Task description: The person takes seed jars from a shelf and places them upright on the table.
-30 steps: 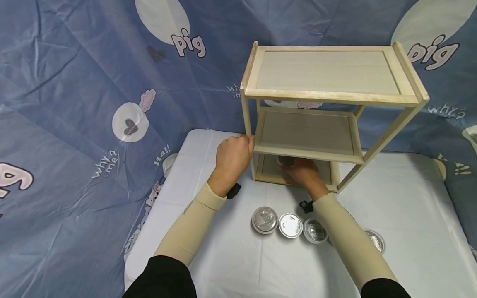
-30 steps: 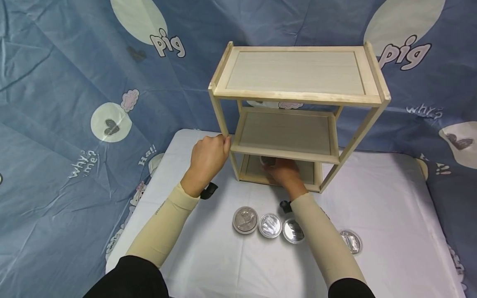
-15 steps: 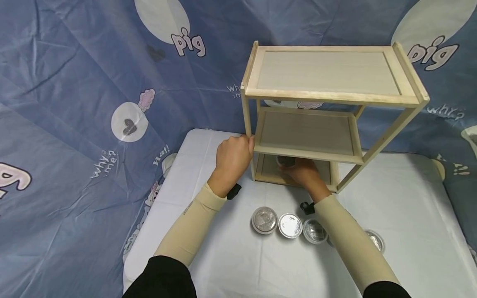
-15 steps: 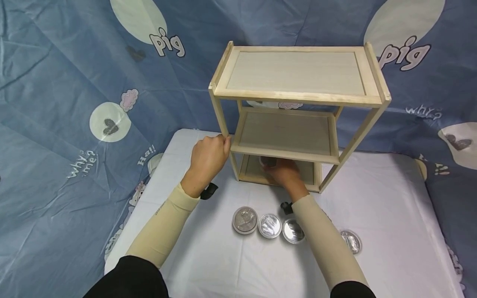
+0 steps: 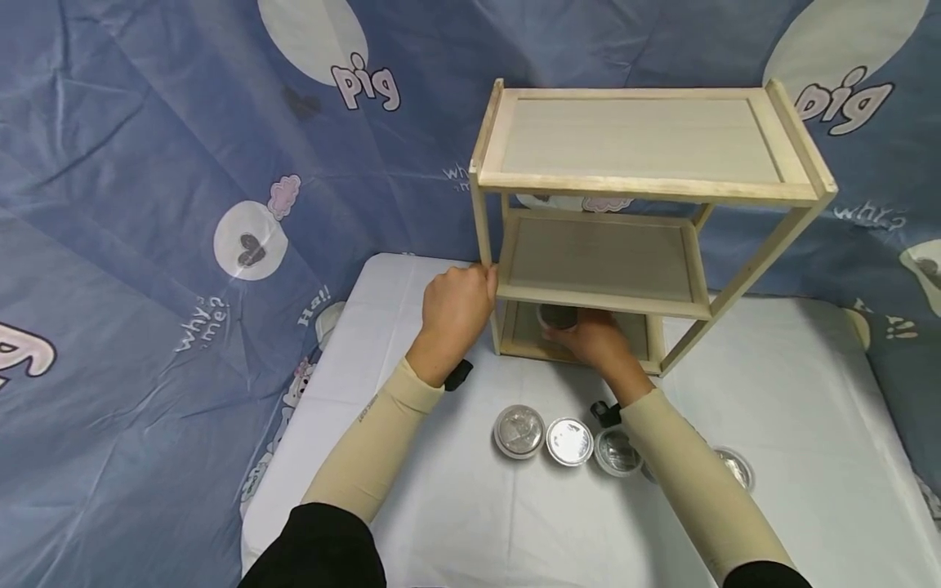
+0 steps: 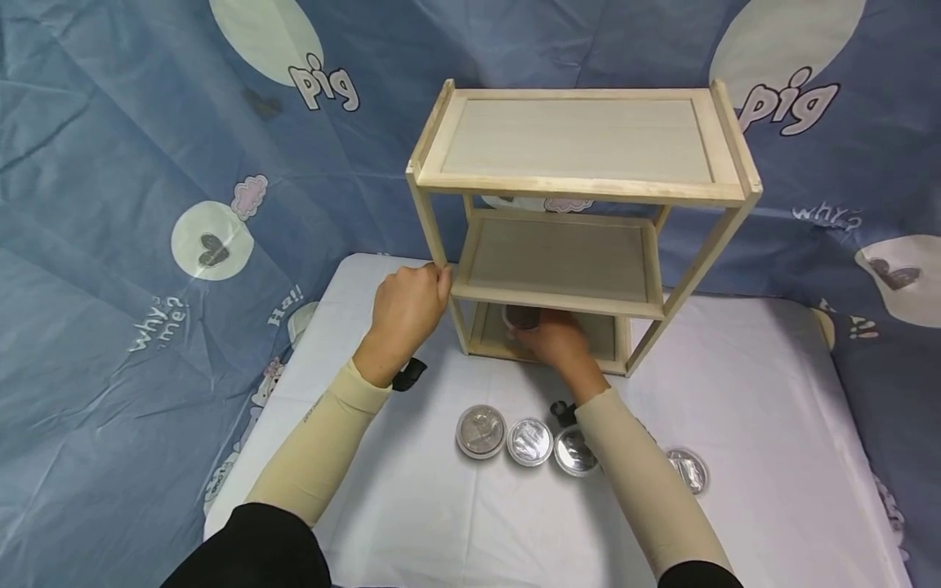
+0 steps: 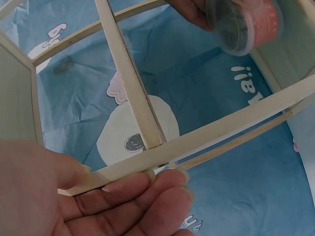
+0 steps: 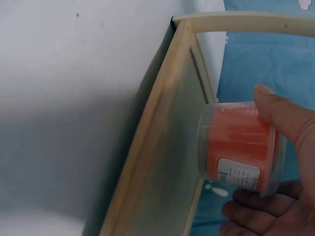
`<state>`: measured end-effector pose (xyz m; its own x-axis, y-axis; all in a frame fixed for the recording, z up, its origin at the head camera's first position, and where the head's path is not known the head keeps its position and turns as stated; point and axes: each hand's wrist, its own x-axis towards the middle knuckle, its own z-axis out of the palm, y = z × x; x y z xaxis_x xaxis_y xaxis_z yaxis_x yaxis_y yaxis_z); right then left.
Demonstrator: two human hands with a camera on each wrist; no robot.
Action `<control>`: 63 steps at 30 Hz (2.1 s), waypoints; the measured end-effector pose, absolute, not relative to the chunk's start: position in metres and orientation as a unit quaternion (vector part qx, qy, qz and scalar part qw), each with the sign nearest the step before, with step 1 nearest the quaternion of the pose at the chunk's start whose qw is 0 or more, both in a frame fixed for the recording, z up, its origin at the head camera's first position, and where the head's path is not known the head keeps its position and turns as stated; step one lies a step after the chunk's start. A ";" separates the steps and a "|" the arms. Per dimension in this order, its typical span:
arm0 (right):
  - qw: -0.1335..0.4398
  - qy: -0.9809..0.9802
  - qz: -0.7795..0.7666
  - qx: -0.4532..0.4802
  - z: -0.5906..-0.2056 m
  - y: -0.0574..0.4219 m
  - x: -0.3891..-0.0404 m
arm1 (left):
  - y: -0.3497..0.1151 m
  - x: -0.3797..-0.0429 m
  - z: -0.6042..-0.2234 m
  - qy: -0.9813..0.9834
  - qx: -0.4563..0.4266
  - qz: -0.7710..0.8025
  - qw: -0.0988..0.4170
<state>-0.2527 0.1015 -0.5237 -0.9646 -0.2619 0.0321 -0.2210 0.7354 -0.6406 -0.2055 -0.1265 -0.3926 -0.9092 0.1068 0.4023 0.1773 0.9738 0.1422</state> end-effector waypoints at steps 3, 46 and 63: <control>0.021 0.926 -0.349 -0.143 -0.520 0.100 -0.250 | -0.127 -0.206 -0.393 -0.974 -0.073 -0.089 0.196; 0.035 0.929 -0.310 -0.197 -0.523 0.087 -0.216 | -0.127 -0.206 -0.393 -0.975 -0.069 -0.091 0.191; 0.024 0.922 -0.319 -0.216 -0.520 0.080 -0.207 | -0.128 -0.206 -0.393 -0.976 -0.066 -0.089 0.187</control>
